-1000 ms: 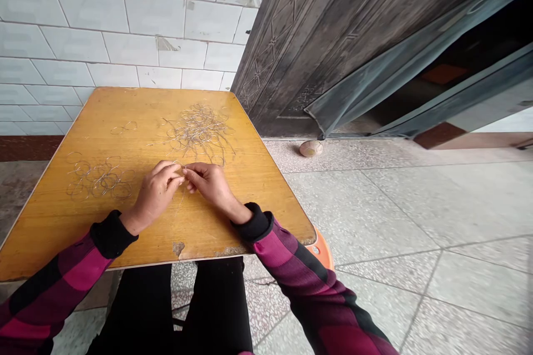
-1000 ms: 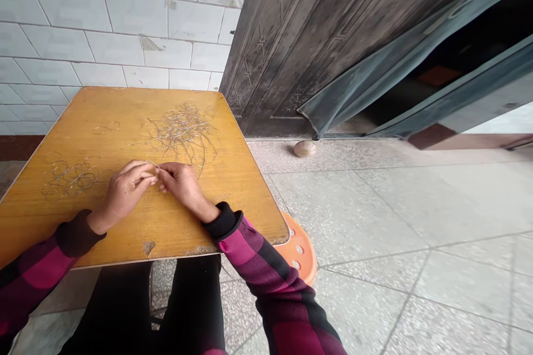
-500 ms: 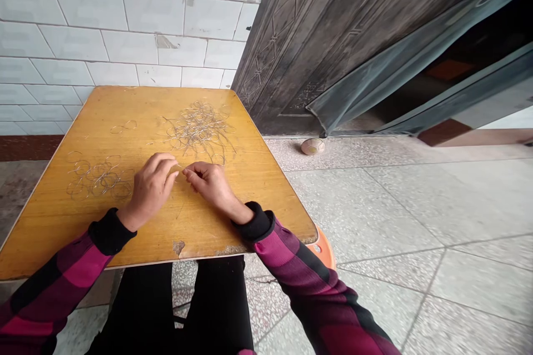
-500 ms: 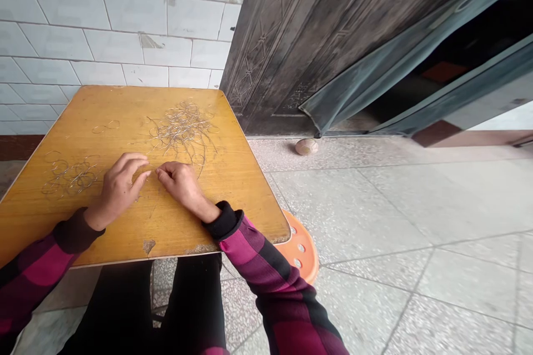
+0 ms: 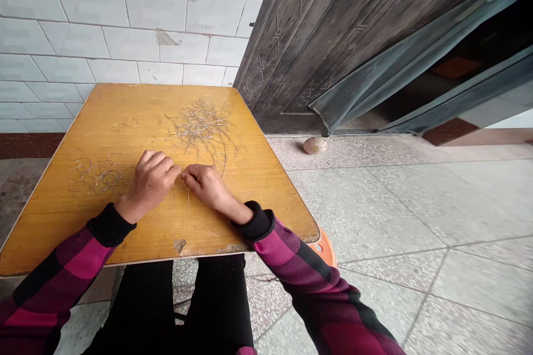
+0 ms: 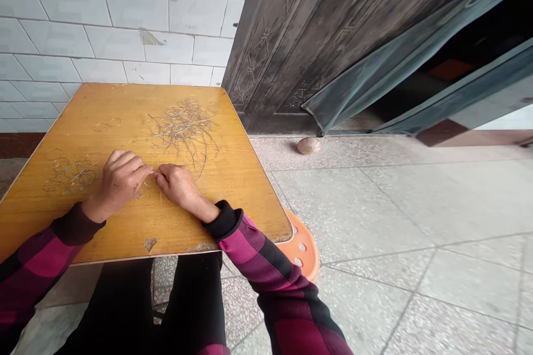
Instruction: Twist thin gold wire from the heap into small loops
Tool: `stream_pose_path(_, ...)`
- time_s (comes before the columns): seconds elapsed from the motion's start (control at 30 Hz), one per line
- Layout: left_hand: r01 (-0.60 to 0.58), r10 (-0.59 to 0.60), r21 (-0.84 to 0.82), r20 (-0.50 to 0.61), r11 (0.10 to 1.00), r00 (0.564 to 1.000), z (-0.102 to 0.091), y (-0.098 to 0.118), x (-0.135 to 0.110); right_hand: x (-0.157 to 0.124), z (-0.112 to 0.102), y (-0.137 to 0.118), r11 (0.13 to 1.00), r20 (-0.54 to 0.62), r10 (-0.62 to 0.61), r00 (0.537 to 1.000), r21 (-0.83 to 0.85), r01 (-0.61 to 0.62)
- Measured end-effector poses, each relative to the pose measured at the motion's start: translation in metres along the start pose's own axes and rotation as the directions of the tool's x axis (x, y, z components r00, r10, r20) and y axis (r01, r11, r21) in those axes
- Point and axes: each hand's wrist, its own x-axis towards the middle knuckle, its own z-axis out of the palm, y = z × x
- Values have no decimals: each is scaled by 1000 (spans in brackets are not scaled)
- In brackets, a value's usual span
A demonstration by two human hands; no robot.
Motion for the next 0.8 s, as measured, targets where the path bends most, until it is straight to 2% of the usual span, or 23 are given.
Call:
stream_pose_path(0.53, 73, -72, 15, -63, 997, 995, 4, 4, 2, 1, 1, -6, 984, -26, 103, 994, 147, -98)
stream_pose_path(0.8, 136, -136, -7, -25, 991, 990, 3, 2, 3, 1, -1, -6, 966, -34, 133, 990, 228, -122)
